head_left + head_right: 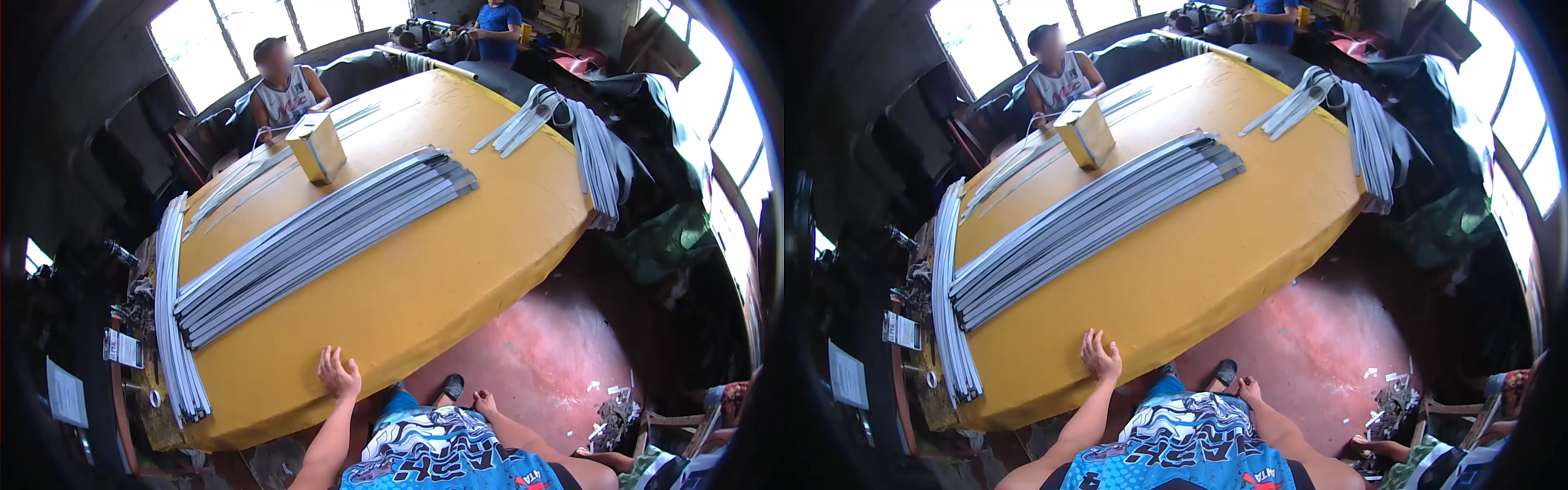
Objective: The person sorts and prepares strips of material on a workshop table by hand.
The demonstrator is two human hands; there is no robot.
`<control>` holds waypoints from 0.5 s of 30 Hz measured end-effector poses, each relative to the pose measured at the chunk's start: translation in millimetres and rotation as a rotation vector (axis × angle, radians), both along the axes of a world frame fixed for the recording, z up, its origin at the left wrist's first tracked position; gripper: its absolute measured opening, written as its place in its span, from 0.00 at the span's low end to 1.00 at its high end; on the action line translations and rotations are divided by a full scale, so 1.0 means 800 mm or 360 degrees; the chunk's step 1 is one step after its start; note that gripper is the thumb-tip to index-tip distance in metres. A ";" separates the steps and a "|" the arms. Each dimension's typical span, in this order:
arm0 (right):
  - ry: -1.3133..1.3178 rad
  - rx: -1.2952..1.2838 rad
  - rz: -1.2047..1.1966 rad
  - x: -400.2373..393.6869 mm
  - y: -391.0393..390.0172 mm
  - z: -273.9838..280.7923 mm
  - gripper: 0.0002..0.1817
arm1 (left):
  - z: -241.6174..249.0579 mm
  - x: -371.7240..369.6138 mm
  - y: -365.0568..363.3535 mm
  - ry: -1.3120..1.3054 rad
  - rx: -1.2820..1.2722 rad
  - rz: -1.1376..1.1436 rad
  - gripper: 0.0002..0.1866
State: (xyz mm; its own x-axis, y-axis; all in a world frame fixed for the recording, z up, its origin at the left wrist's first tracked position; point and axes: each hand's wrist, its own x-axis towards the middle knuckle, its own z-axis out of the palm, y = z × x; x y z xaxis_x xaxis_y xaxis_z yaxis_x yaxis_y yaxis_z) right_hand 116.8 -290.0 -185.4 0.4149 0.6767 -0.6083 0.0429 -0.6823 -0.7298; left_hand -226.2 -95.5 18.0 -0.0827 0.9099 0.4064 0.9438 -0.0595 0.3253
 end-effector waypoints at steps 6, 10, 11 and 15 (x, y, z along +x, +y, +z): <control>-0.0003 0.0167 -0.0053 0.011 0.043 0.026 0.17 | 0.001 0.002 0.001 0.0057 0.0039 -0.0008 0.24; -0.0062 0.0216 -0.0062 0.022 0.062 0.045 0.17 | 0.000 0.001 0.000 0.0055 0.0061 -0.0030 0.24; -0.0064 0.0192 -0.0090 0.024 0.064 0.048 0.17 | 0.001 0.002 0.000 0.0046 0.0061 -0.0035 0.24; -0.0108 0.0099 -0.0049 0.023 0.052 0.045 0.17 | -0.001 0.002 0.000 0.0095 0.0050 -0.0002 0.25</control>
State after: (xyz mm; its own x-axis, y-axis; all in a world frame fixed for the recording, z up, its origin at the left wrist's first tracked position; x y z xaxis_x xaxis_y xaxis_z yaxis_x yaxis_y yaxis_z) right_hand 135.4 -248.6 -149.7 0.4748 0.6985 -0.5354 0.0735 -0.6377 -0.7668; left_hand -224.4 -95.5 17.0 -0.0566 0.8967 0.4390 0.9613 -0.0698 0.2665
